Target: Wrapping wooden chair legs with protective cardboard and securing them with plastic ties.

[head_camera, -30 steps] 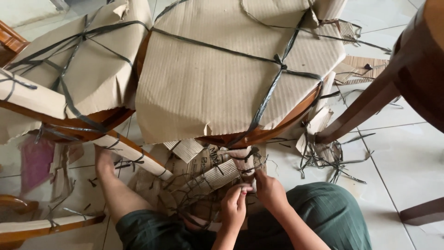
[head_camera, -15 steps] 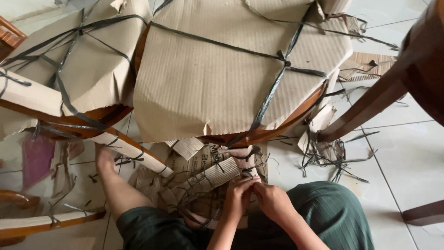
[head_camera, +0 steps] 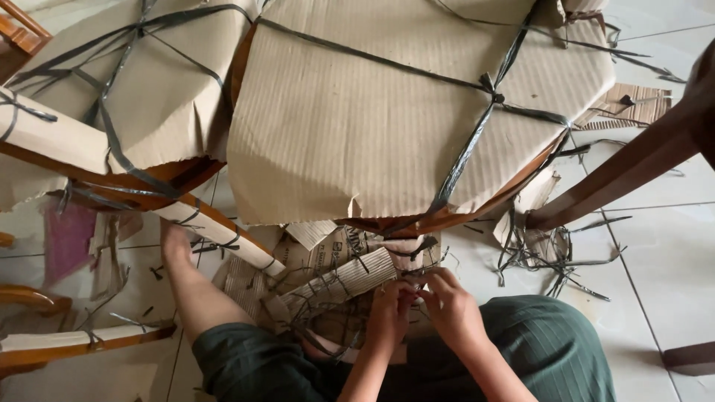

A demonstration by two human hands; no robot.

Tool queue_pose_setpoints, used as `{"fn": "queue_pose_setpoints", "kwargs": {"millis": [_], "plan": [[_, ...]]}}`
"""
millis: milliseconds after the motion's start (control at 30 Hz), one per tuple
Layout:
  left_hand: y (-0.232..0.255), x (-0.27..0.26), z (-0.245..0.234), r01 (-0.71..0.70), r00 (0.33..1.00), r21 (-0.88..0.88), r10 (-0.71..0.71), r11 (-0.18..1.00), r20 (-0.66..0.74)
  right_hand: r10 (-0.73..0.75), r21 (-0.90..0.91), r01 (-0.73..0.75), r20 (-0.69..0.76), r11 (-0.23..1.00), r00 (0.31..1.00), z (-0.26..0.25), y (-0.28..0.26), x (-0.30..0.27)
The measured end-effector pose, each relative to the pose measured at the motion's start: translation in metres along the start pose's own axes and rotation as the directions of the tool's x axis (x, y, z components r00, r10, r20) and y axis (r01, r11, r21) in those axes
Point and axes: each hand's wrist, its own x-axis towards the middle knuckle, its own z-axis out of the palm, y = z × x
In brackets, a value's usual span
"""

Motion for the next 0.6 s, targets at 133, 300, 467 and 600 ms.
{"fn": "queue_pose_setpoints", "kwargs": {"millis": [133,300,467,600], "plan": [[0.005,-0.001,-0.006,0.025,0.999,-0.059,-0.022,0.998,0.049,-0.070,0.043,0.069,0.026,0.997,0.997,0.000,0.000,0.002],[-0.004,-0.008,-0.004,-0.002,1.000,-0.113,0.005,0.994,0.029,-0.102,0.127,0.085,0.134,0.988,0.986,0.001,0.013,0.002],[0.022,-0.003,-0.017,-0.162,0.973,-0.181,0.126,0.970,-0.195,-0.063,0.167,0.045,0.105,0.985,0.992,0.011,0.028,0.000],[0.023,-0.004,-0.017,-0.195,0.942,-0.126,0.151,0.973,-0.300,0.170,0.072,-0.184,0.172,0.980,0.970,0.016,0.022,0.000]]}}
